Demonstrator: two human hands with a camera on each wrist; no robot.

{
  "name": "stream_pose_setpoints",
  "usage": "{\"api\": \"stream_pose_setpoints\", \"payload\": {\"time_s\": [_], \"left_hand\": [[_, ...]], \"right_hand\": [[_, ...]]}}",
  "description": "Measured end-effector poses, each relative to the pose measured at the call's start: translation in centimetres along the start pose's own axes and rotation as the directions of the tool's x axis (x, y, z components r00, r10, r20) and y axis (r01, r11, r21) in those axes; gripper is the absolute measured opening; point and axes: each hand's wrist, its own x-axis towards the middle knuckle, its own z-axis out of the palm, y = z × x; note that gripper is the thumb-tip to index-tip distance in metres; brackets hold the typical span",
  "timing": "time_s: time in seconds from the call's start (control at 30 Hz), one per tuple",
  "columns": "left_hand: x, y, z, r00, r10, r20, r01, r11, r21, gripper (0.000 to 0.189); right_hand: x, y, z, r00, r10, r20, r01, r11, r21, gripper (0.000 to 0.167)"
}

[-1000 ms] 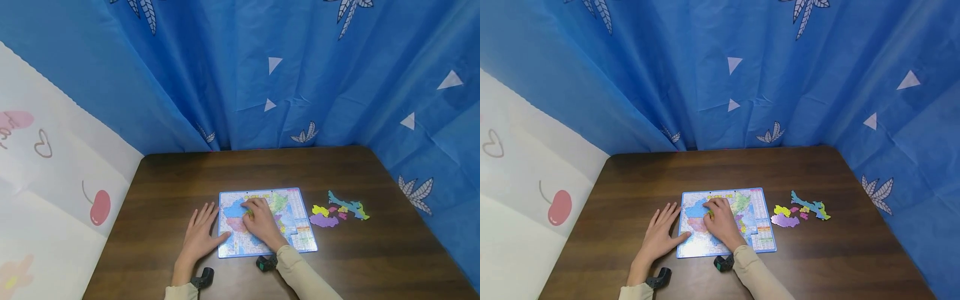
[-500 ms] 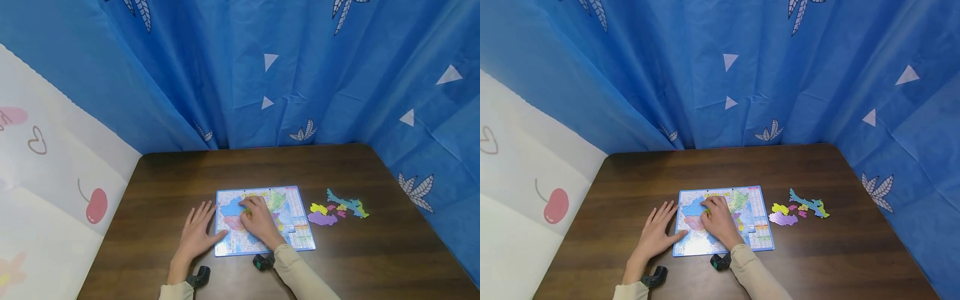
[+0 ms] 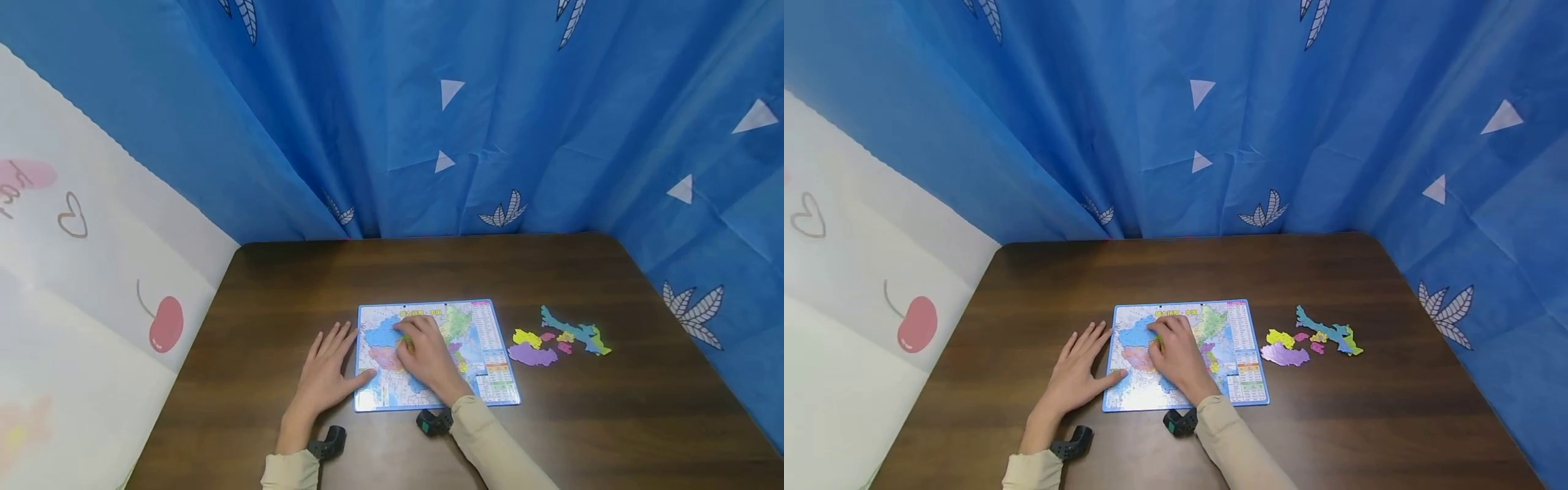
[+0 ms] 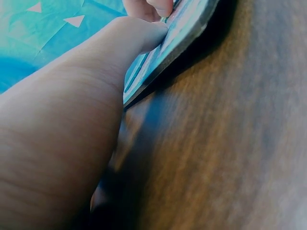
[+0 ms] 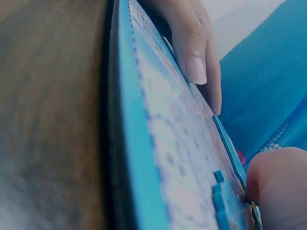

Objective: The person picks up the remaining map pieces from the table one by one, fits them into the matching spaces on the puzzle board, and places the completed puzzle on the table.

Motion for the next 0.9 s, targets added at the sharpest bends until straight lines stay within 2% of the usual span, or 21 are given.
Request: {"api": "stream_pose_setpoints", "payload": {"time_s": [0.13,0.37,0.53,0.67,0.9], "left_hand": [[0.70,0.08,-0.49,1.000,0.007,0.012,-0.007,1.000,0.000,0.092],[0.47,-0.04,-0.48,1.000,0.001,0.015,-0.001,1.000,-0.012,0.094],[0.55,-0.12,-0.45,1.000,0.008,-0.005,-0.009,1.000,-0.004,0.091],[0.74,-0.10,-0.40,1.000,0.014,-0.002,-0.014,1.000,-0.010,0.091],[0.31,-0.04,-0.36,1.000,-0.009,0.014,0.009,1.000,-0.013,0.093]], "right_hand": [[0.35,-0.15,-0.47,0.999,-0.031,-0.009,0.031,0.999,-0.025,0.027],[0.11,-0.27,-0.12,0.988,-0.114,-0.103,0.111,0.993,-0.035,0.025],[0.23,-0.33,-0.13,0.982,-0.114,-0.153,0.115,0.993,-0.001,0.031],[0.20,-0.43,-0.32,0.980,-0.101,-0.174,0.105,0.994,0.012,0.034],[-0.05,-0.57,-0.51,0.976,-0.096,-0.197,0.106,0.994,0.041,0.037]]}}
